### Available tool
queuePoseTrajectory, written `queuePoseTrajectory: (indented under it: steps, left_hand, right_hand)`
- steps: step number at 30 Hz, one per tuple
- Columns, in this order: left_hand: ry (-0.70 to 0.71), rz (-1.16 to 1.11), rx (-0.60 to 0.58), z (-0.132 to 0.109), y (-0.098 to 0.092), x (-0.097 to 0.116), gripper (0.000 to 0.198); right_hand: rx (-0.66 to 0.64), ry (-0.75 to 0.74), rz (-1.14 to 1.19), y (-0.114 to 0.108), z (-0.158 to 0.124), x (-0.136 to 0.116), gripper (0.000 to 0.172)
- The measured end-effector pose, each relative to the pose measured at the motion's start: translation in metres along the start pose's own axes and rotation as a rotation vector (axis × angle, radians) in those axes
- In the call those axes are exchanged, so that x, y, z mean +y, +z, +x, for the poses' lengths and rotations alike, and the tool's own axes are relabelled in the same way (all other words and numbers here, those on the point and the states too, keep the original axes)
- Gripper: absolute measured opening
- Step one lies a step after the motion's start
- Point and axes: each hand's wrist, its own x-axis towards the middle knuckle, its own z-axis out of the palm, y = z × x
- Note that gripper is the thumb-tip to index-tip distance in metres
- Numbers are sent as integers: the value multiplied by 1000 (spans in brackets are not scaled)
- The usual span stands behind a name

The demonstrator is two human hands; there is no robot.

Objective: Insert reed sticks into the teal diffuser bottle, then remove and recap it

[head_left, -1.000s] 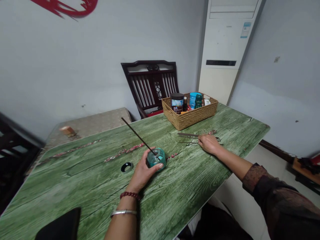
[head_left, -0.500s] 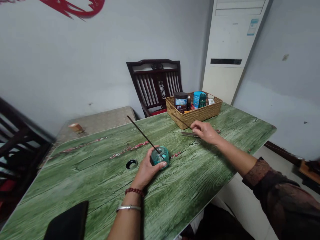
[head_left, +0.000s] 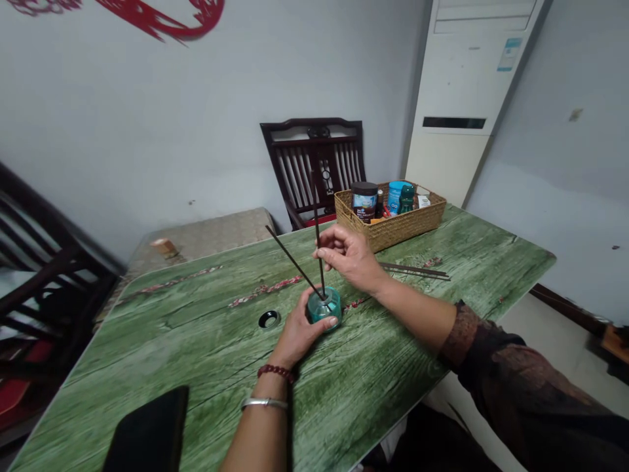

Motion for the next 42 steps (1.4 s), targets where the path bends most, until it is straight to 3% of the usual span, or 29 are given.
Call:
queuePoseTrajectory:
  steps: [8, 11, 14, 17, 20, 23, 33, 39, 42]
  left_hand:
    - [8, 36, 28, 1, 1, -3, 81]
    - [-1, 64, 38, 2, 0, -2, 81]
    - [-35, 65, 36, 2, 0, 2, 83]
    - [-51, 64, 32, 2, 0, 7, 84]
    - [-38, 54, 18, 2, 0, 10, 82]
    - [-33, 52, 21, 2, 0, 12, 78]
    - [-51, 53, 15, 2, -1, 12, 79]
    - [-38, 55, 13, 1, 0, 9, 81]
    - [-45, 57, 6, 1, 0, 7, 81]
  right_hand:
    - [27, 117, -250, 16, -13, 46, 12]
    - [21, 130, -367, 8, -27, 57, 18]
    - [35, 120, -556, -25, -45, 66, 13]
    - [13, 138, -836, -78, -64, 75, 13]
    - [-46, 286, -1130, -126, -80, 84, 20]
    - [-141, 431, -1315, -150, -91, 91, 25]
    - [-205, 464, -1389, -150, -97, 86, 28]
    - [-319, 470, -1483, -155, -101, 88, 28]
    - [-280, 417, -1412, -154, -98, 85, 27]
